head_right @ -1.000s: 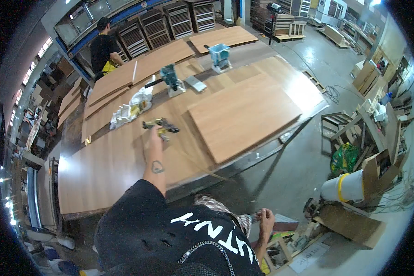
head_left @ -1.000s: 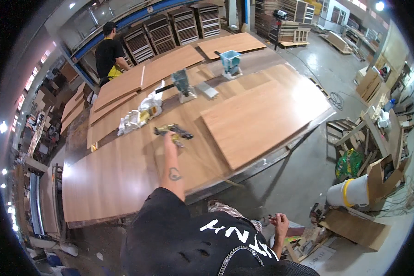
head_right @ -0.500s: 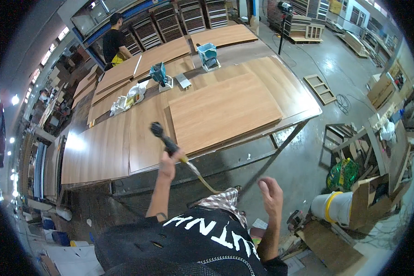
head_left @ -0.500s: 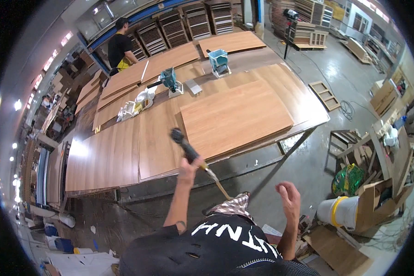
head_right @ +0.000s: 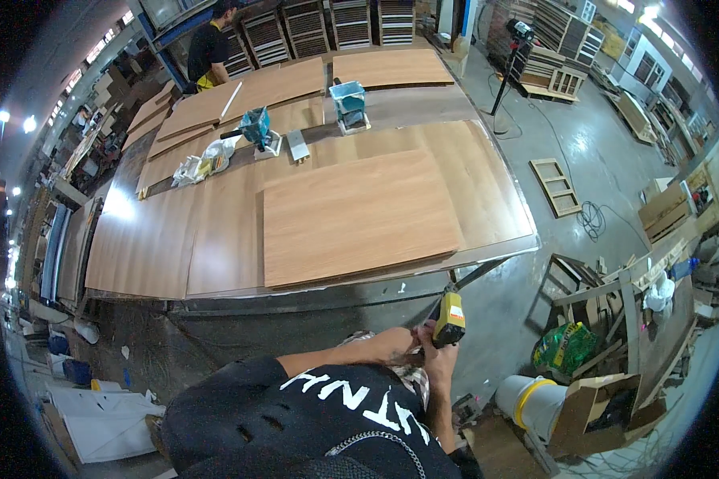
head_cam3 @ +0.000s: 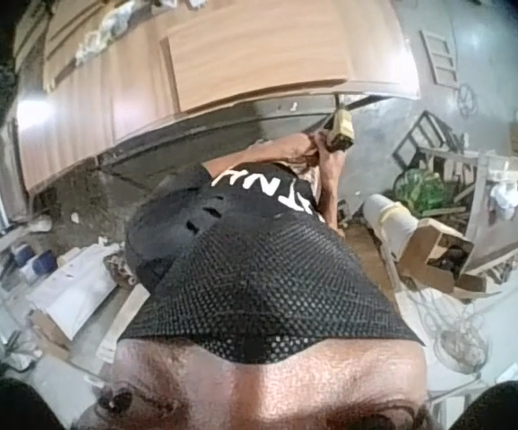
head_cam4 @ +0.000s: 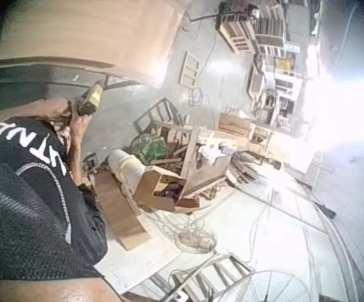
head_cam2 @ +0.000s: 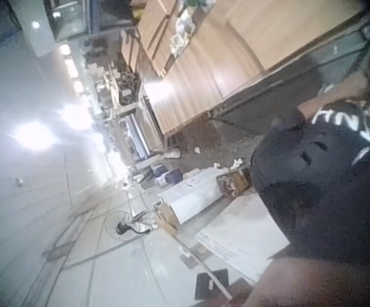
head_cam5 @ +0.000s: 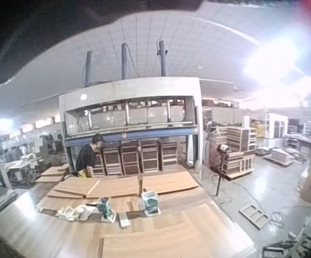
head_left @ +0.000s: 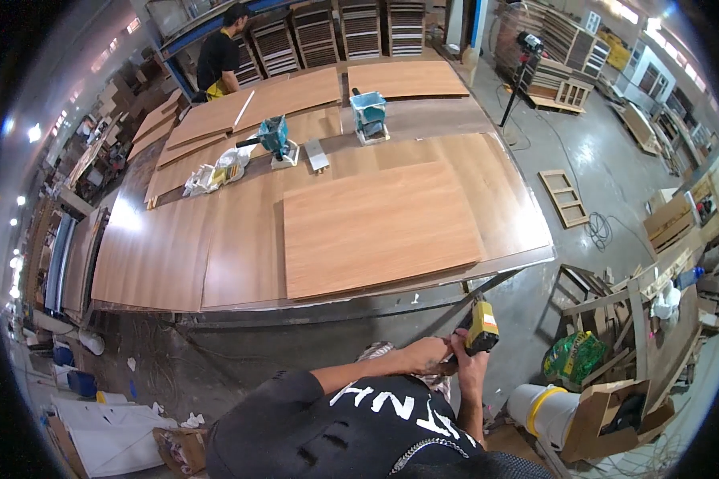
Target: The person aligns wood panels on a workbench and joins them together using a pneumatic nail gun.
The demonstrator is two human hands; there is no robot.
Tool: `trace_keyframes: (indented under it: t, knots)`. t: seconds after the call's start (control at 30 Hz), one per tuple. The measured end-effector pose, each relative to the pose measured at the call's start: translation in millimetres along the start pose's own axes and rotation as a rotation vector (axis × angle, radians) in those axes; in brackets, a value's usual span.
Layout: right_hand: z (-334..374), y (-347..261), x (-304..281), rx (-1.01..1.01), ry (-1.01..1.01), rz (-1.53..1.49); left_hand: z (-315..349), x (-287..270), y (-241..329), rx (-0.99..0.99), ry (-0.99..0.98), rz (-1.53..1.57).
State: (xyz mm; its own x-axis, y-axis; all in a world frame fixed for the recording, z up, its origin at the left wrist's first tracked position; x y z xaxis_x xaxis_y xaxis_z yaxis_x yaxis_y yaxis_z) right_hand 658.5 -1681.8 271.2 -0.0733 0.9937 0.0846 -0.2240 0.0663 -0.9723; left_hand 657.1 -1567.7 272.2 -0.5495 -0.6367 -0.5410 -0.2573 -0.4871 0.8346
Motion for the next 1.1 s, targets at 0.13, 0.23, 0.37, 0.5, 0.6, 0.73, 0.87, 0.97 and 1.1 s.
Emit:
trace_keyframes:
  t: [0.13, 0.23, 0.37, 0.5, 0.6, 0.73, 0.87, 0.97, 1.1]
  knots:
    - [-56.0, 35.3, -91.2, -0.036, 0.020, 0.172, -47.5, 20.3, -23.7, 0.034, 0.008, -0.169]
    - [-109.9, 19.0, -167.3, -0.020, 0.052, 0.260, -38.1, 3.9, -51.1, -0.120, 0.445, -0.090]
    - [-183.6, -61.3, -285.2, -0.158, 0.118, 0.840, 11.9, -1.5, -68.3, -0.479, 0.602, -0.073]
    - [-260.7, -152.6, -372.0, -0.431, 0.028, 1.036, 50.3, 13.6, -66.8, -0.649, 0.791, -0.043]
    - [-327.7, -200.4, -398.5, -0.513, 0.016, 1.343, 54.0, 20.1, -47.2, -0.833, 0.766, 0.017]
    - [-372.0, -278.5, -361.8, -0.919, 0.184, 1.643, 28.4, 27.3, -34.8, -0.832, 0.843, 0.049]
    - [-411.6, -279.7, -291.9, -0.746, 0.110, 1.343, -2.8, 26.8, -34.6, -0.788, 0.846, 0.071]
    - [-438.8, -210.0, -242.0, -0.216, -0.114, 1.079, -5.4, 24.9, -25.8, -0.750, 0.926, 0.044]
    - [-442.9, -107.7, -168.7, -0.070, -0.284, 0.989, 20.9, 37.5, -26.6, -0.784, 1.057, 0.063]
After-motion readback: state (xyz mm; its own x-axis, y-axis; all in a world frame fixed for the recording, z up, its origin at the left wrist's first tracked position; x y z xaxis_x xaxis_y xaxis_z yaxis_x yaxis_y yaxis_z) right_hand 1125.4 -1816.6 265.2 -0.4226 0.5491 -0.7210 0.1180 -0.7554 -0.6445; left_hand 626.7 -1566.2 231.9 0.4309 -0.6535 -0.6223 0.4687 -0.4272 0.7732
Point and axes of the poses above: each hand's wrist, its own z-axis away from the middle knuckle, its own x-axis out of the palm, y = z × x, the point moved 5 cm from there along -z, towards the middle knuckle
